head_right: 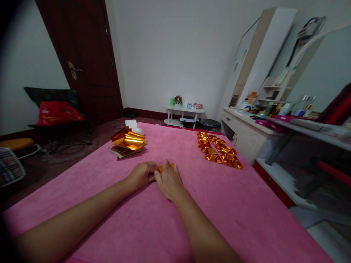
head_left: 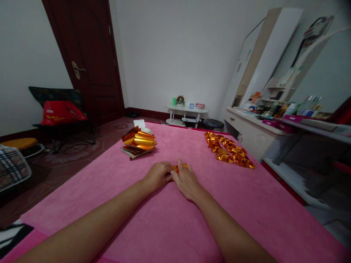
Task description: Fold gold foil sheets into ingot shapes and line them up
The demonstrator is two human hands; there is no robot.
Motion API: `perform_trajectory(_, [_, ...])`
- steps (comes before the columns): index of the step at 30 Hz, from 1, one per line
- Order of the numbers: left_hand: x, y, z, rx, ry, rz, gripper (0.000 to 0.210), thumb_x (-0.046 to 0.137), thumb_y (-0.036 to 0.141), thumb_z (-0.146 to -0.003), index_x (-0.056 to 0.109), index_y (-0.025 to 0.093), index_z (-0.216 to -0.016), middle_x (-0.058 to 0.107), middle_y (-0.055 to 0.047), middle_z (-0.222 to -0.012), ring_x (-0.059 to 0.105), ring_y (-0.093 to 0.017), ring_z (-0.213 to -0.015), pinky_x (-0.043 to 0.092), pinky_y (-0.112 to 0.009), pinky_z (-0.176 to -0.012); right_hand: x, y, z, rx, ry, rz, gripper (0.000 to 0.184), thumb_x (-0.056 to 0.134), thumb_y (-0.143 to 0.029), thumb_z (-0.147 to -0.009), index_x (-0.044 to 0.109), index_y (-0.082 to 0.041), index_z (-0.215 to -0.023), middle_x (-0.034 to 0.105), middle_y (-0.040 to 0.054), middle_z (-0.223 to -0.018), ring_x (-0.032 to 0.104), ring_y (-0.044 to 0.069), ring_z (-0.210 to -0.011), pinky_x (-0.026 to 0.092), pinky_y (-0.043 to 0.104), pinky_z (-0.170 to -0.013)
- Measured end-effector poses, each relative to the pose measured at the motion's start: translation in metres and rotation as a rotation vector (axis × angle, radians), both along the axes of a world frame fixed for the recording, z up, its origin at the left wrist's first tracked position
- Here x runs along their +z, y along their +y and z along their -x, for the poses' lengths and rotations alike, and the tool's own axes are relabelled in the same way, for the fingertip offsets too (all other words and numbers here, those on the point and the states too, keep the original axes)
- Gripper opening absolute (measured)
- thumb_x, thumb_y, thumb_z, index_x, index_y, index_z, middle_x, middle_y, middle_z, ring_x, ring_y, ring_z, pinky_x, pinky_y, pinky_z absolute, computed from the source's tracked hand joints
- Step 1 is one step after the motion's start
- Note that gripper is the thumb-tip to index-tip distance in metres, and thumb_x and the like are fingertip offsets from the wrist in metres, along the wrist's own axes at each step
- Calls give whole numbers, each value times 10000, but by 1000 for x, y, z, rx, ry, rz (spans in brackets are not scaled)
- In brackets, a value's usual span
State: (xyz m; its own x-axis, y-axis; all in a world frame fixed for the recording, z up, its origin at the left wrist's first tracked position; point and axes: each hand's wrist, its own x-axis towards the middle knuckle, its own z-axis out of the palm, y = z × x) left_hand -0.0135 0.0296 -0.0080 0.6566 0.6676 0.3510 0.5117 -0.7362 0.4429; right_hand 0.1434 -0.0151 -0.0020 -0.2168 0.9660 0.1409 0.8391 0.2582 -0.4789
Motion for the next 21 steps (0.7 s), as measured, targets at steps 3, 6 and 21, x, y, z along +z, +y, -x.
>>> perform_trajectory(3, [2, -1, -1, -3, 40, -33, 115, 638, 268, -798, 723, 189, -794, 681, -53, -835, 620, -167, -791, 453, -239, -692, 0, 2, -13, -75, -70, 17, 646, 322, -345, -918, 235, 45, -1426, 371, 259, -1418, 396, 308, -1302, 174, 471, -1107])
perform_trajectory(6, [1, -2, -1, -12, 102, -79, 224, 613, 335, -829, 701, 194, -981, 663, -92, -1115, 612, -210, -1000, 452, -278, -810, -3, 2, -18, -94, -104, 14, 636, 329, -303, -905, 225, 39, -1432, 351, 249, -1433, 406, 294, -1297, 188, 457, -1105])
perform_trajectory(21, [6, 1, 31, 261, -39, 102, 249, 589, 382, -797, 728, 176, -808, 711, -99, -1017, 651, -268, -926, 476, -352, -778, -14, 9, -50, -226, -2, -82, 526, 391, -200, -835, 451, -50, -1336, 487, 194, -1358, 443, 276, -1271, 203, 482, -1108])
